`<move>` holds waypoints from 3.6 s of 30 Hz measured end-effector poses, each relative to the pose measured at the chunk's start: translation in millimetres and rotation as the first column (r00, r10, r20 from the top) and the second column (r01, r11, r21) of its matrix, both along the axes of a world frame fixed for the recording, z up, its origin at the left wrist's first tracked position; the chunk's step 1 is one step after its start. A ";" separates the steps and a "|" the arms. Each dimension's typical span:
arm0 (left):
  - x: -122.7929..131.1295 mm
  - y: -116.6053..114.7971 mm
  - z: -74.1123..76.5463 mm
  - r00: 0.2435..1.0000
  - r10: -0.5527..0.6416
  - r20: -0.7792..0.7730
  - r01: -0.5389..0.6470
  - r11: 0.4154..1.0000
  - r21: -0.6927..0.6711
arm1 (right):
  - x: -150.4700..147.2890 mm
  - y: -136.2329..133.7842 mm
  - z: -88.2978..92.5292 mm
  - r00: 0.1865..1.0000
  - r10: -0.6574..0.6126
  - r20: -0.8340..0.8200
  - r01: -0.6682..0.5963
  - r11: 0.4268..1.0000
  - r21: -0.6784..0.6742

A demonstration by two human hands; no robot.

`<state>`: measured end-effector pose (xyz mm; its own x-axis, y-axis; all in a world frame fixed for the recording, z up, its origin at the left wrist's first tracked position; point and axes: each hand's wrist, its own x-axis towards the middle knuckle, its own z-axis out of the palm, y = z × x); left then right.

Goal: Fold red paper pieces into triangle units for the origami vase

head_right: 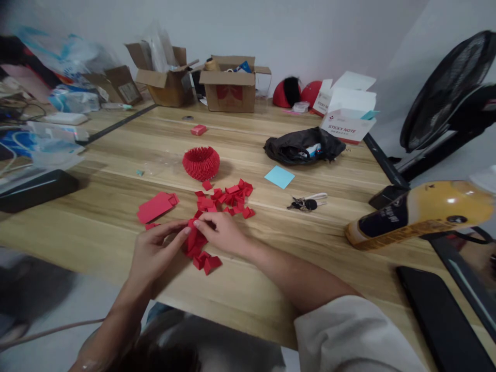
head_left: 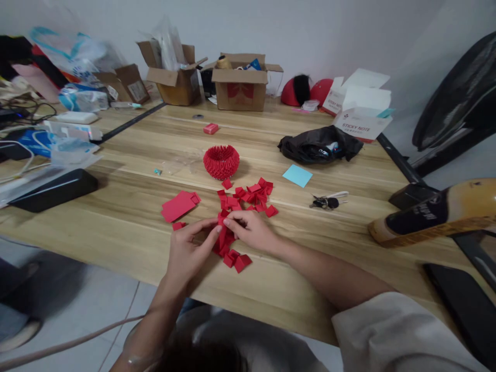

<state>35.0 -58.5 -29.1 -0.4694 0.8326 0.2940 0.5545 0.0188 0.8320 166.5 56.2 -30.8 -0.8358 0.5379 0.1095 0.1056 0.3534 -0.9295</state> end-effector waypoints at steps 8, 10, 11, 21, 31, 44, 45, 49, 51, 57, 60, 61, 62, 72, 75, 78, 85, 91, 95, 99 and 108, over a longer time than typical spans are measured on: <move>-2.2 -1.0 -1.4 0.999 0.014 -0.032 -0.013 1.000 0.011 | 0.2 -0.2 -0.1 1.000 0.001 -0.004 -0.001 1.000 -0.001; -2.1 -0.9 -1.3 0.999 0.016 -0.037 -0.016 1.000 0.011 | 0.2 -0.3 0.2 1.000 0.002 0.000 -0.002 1.000 -0.003; -1.9 -0.8 -1.1 0.999 0.017 -0.037 -0.016 1.000 0.013 | 0.3 -0.4 0.5 1.000 0.003 0.000 -0.003 1.000 -0.003; -2.9 -0.6 -1.6 0.998 0.009 -0.056 -0.009 1.000 0.013 | 0.8 -0.3 -0.2 1.000 0.018 -0.002 -0.018 1.000 0.020; -2.3 -0.8 -1.3 0.998 0.014 -0.054 -0.014 1.000 0.005 | 1.0 -0.5 0.4 1.000 0.008 0.018 -0.009 0.998 0.062; -1.9 0.0 -1.4 0.999 -0.020 -0.043 0.021 1.000 0.005 | 0.7 -1.0 0.7 1.000 0.010 0.019 -0.011 0.997 0.071; -1.8 0.0 -1.6 0.999 -0.021 -0.039 0.021 1.000 0.003 | 0.7 -1.0 1.0 1.000 0.009 0.015 -0.010 0.998 0.068; -1.9 0.2 -2.5 0.999 -0.034 -0.011 0.034 0.999 -0.009 | 1.0 -0.6 0.8 0.999 0.005 0.032 -0.007 0.998 0.068; -2.1 0.4 -2.7 0.999 -0.041 0.003 0.041 0.999 -0.012 | 1.5 -0.3 0.4 0.999 0.008 0.038 -0.010 0.997 0.074; -2.5 0.2 -3.2 0.998 -0.057 0.000 0.057 0.998 -0.032 | 1.9 -0.7 -0.2 1.000 0.004 0.025 -0.006 0.998 0.066; -2.9 0.5 -4.4 0.998 -0.068 0.000 0.067 0.997 -0.032 | 1.5 -0.6 -0.9 1.000 -0.004 0.021 0.003 0.999 0.052; -3.0 0.8 -4.8 0.998 -0.069 0.002 0.069 0.997 -0.031 | 1.4 -0.4 -1.2 1.000 -0.005 0.017 0.004 0.999 0.046; -3.0 1.0 -5.0 0.998 -0.069 0.002 0.069 0.997 -0.030 | 1.2 -0.2 -1.5 1.000 -0.005 0.013 0.004 0.999 0.041; -2.2 2.0 -3.3 0.997 -0.065 -0.030 0.064 0.998 -0.017 | 1.2 0.5 -2.0 1.000 -0.004 0.013 0.003 0.999 0.040; -2.6 1.9 -3.3 0.996 -0.062 -0.063 0.061 0.998 -0.016 | 0.9 0.4 -2.7 1.000 -0.006 0.001 0.006 0.999 0.035; -2.6 1.8 -2.5 0.995 -0.057 -0.078 0.056 0.998 -0.015 | 0.8 0.7 -3.3 1.000 -0.005 -0.001 0.005 0.999 0.038; -2.5 2.1 -3.2 0.996 -0.054 -0.065 0.054 0.999 -0.009 | 1.6 0.3 -1.5 1.000 0.003 0.022 -0.004 0.999 0.037; -3.3 1.1 -4.4 0.996 -0.054 -0.065 0.053 0.998 -0.016 | 1.0 -0.3 -0.1 1.000 0.006 0.015 -0.007 1.000 0.029; -3.5 0.8 -4.2 0.997 -0.053 -0.062 0.052 0.999 -0.010 | 1.3 -0.4 2.0 1.000 0.010 0.021 -0.010 1.000 0.019; -3.8 1.0 -5.0 0.997 -0.057 -0.053 0.056 0.998 -0.012 | 1.4 -0.5 1.8 1.000 0.007 0.019 -0.007 1.000 0.017; -3.6 1.0 -3.4 0.996 -0.076 -0.046 0.074 0.996 -0.044 | 0.8 -0.8 -0.1 1.000 0.012 0.001 -0.012 1.000 0.021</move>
